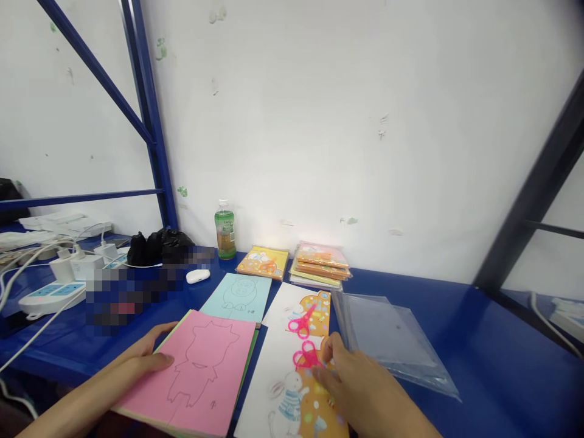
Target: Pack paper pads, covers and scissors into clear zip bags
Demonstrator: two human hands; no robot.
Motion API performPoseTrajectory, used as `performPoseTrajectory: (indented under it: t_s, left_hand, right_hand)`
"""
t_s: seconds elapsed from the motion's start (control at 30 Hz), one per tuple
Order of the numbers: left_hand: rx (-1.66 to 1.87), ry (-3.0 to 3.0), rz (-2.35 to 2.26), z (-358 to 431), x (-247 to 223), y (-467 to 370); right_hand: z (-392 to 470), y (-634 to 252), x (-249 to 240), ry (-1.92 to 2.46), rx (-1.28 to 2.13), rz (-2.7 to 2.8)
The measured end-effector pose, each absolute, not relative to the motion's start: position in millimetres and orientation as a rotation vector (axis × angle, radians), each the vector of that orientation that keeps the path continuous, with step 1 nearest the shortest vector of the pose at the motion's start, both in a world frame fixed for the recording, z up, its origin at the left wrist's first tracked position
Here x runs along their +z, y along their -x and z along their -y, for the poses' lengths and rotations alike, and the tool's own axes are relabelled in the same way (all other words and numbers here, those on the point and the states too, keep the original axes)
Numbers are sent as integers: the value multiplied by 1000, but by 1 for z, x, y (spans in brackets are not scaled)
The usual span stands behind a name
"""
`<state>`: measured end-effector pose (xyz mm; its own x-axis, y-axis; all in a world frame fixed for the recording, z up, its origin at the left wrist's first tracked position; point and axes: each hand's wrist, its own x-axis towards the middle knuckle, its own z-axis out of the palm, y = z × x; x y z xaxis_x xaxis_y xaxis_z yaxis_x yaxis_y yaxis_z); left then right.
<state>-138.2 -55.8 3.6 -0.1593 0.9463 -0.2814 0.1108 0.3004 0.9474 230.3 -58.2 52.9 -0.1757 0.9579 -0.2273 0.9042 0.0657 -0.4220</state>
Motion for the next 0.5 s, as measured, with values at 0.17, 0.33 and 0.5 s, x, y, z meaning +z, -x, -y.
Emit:
performPoseTrajectory:
  t_s: [0.17,0.33,0.5]
  left_hand:
    - [889,-1360,-1825,62,25,119]
    - [650,-1612,-1922,62,41,122]
    - [537,-1710,-2002,57,39,130]
  right_hand:
    - [51,-229,48,1967,771,2148]
    - [48,-232,43,1958,709,2101]
    - [49,-235,42,1952,599,2200]
